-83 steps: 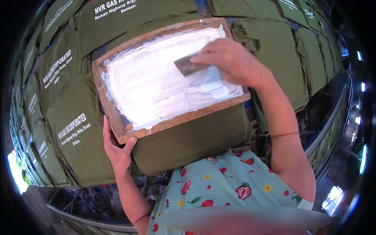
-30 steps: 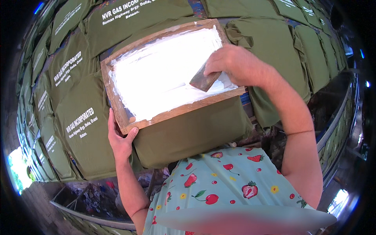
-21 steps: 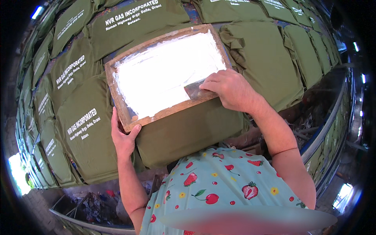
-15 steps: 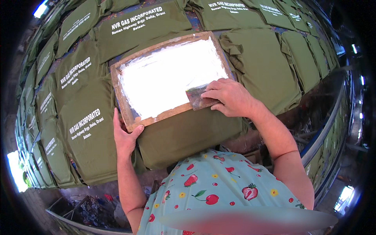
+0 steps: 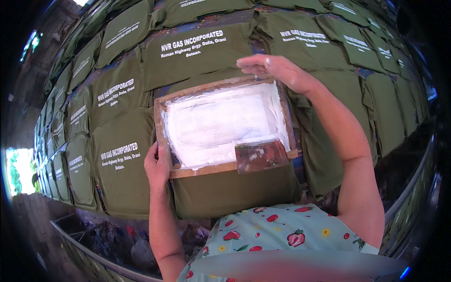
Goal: The person holds a wooden screen printing frame and uses a squeegee to spread white ink across the mesh. They repeatedly lift the frame, reposition it over green fabric bags, and continue spreading ink in short strokes.
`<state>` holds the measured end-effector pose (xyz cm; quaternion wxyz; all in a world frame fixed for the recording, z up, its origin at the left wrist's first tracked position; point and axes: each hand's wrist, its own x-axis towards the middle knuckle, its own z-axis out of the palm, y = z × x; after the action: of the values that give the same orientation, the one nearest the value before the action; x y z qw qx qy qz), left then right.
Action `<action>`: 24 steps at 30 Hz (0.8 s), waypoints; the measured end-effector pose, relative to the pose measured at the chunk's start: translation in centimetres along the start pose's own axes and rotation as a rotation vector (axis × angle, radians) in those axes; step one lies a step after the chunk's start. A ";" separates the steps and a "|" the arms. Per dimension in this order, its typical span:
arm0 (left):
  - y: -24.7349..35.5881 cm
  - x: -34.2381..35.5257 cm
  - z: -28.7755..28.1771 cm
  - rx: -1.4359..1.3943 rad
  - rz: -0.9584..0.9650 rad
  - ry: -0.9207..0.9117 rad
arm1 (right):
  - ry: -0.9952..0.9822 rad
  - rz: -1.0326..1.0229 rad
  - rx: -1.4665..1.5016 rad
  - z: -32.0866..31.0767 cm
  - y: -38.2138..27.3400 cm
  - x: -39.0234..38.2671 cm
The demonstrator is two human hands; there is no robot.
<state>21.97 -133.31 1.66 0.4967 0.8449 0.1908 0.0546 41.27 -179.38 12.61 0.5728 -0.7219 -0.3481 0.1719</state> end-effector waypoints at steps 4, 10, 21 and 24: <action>0.7 0.1 1.2 0.073 -0.064 0.115 | -0.175 0.174 0.326 -1.7 5.8 7.3; 0.2 -0.1 1.8 -0.016 -0.071 0.121 | -0.410 0.305 0.613 -2.8 11.6 10.9; 0.7 -0.5 2.4 -0.042 -0.056 0.173 | -0.501 0.317 0.646 -3.2 14.4 11.4; 1.1 -0.6 2.6 0.002 -0.035 0.191 | -0.514 0.308 0.628 -3.2 14.6 11.5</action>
<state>22.44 -136.13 1.34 0.4763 0.8329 0.2520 0.1261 55.81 -175.11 1.46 0.6270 -0.4900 -0.2986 0.5269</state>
